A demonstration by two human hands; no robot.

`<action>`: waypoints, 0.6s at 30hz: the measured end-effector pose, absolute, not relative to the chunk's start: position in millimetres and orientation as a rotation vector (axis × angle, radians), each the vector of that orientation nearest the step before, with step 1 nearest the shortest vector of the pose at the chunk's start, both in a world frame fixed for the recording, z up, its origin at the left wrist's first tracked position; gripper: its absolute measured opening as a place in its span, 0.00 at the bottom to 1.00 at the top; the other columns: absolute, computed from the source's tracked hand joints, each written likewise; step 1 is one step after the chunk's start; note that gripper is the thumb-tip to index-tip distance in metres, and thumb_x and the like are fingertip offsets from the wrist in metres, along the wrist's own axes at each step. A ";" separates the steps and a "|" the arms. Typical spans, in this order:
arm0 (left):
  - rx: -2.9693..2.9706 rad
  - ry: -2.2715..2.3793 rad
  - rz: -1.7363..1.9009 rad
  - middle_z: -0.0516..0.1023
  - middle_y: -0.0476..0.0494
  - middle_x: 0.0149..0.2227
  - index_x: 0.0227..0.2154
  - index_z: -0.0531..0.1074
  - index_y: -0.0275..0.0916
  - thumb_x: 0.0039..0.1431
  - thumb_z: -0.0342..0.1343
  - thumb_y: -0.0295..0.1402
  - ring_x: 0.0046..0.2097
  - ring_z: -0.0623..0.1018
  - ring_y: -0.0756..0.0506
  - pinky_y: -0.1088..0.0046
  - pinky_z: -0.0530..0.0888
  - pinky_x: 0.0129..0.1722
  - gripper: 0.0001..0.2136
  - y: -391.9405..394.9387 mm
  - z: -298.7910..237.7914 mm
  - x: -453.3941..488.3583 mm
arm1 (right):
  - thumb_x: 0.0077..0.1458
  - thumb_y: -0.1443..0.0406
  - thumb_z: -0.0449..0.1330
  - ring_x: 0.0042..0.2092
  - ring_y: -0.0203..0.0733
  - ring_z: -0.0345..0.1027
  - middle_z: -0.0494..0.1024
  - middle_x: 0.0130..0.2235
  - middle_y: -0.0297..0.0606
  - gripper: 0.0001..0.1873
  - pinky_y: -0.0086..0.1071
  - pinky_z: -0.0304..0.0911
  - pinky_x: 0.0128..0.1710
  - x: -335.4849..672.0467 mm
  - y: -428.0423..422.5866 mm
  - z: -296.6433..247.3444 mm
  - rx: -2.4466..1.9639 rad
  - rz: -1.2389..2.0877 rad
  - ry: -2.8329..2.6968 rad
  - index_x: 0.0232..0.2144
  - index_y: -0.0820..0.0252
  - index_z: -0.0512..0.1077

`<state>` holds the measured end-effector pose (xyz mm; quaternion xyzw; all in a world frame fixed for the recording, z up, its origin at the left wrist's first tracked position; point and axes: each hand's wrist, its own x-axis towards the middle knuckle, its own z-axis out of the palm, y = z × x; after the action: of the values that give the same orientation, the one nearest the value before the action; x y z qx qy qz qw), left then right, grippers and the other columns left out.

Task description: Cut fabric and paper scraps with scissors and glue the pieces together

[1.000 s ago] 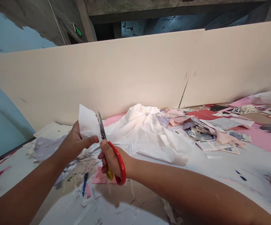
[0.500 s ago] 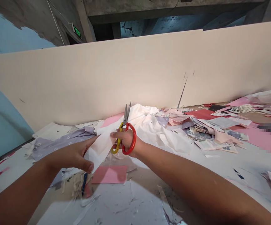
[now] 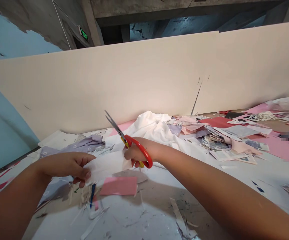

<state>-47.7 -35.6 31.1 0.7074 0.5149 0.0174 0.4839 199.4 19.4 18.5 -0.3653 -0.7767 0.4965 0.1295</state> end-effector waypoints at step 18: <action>1.805 1.762 -0.443 0.74 0.49 0.20 0.14 0.67 0.40 0.33 0.53 0.37 0.22 0.69 0.48 0.75 0.59 0.19 0.06 -7.6 -16.0 -19.5 | 0.36 0.74 0.53 0.18 0.35 0.60 0.59 0.13 0.31 0.09 0.26 0.52 0.17 183.2 -20.5 18.4 -1.689 0.794 -2.995 0.11 0.62 0.58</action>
<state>-19.5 -7.6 -16.0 0.6753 0.6593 -0.1657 0.2860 183.2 -20.5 18.4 -0.4696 -0.8329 0.2207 -0.1925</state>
